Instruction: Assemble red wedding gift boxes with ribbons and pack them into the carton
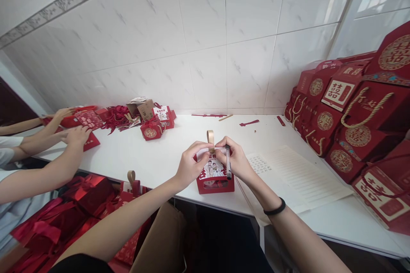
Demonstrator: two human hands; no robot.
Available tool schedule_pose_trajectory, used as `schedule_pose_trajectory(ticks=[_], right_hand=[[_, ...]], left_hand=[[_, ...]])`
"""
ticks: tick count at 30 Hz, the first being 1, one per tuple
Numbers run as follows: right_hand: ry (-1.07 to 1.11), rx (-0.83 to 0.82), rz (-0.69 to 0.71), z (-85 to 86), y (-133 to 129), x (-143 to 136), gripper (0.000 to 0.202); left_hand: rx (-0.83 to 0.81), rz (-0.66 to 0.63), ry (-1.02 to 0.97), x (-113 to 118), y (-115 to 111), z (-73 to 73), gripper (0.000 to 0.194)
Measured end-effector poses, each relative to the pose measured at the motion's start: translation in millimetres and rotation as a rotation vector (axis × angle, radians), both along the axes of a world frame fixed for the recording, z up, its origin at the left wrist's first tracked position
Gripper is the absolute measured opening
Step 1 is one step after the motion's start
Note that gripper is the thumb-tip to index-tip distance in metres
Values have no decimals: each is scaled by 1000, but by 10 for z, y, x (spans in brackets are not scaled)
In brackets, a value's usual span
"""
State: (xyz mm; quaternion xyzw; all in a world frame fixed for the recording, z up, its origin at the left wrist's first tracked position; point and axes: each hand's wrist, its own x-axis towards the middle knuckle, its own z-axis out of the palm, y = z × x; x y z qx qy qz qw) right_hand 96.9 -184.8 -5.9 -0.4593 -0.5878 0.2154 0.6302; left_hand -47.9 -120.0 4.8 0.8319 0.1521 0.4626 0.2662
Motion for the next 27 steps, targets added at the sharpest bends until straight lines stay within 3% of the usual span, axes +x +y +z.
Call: schedule_pose_trajectory(ticks=[27], right_hand=[[-42, 50, -59, -40, 4, -4, 8]], left_hand=[[44, -9, -1, -6, 20, -31, 20]])
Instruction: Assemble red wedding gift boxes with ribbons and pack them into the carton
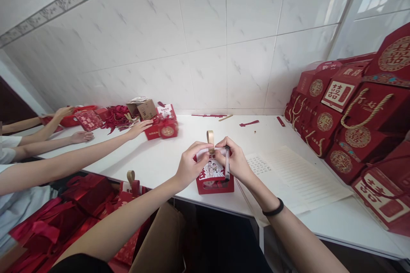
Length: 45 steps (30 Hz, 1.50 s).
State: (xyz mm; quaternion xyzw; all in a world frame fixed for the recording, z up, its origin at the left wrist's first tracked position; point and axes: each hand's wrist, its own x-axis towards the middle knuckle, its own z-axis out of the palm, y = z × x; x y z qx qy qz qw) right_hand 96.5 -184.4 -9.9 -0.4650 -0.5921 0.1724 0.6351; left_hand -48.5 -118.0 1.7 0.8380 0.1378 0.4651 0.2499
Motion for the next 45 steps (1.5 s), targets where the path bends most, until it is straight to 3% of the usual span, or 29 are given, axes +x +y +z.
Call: schedule_pose_trajectory(ticks=[32, 45], right_hand=[[14, 7, 15, 8, 4, -9, 9], [45, -43, 50, 5, 19, 4, 12]], left_hand=[[-36, -2, 7, -2, 0, 17, 19], [-185, 65, 55, 16, -43, 108, 18]])
